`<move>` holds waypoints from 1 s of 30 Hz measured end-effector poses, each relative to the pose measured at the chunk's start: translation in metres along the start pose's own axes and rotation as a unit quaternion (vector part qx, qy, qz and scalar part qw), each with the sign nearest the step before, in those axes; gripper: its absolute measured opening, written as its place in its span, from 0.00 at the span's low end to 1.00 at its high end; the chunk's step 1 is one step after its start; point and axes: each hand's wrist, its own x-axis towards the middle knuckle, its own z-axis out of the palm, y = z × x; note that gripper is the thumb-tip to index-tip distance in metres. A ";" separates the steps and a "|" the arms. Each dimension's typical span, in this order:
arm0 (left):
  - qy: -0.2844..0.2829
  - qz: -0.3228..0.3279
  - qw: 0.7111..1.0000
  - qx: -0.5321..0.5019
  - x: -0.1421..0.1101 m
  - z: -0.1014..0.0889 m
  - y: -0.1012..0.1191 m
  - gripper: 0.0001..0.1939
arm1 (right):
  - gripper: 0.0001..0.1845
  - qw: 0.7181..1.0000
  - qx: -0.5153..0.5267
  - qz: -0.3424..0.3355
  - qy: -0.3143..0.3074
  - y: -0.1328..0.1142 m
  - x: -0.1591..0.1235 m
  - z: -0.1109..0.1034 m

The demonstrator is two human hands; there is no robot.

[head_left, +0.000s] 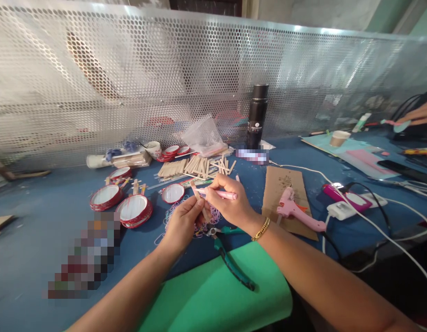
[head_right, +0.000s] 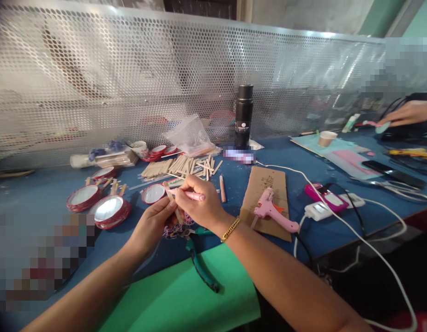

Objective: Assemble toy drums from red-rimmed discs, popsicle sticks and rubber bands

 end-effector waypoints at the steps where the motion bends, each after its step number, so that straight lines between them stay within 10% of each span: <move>1: 0.000 -0.002 1.000 -0.001 0.000 0.000 0.000 0.24 | 0.13 1.000 -0.003 0.000 0.003 0.000 0.000 0.000; 30: 0.009 -0.028 1.000 -0.001 0.002 0.000 -0.001 0.26 | 0.14 0.998 0.027 0.042 0.045 0.004 -0.002 0.002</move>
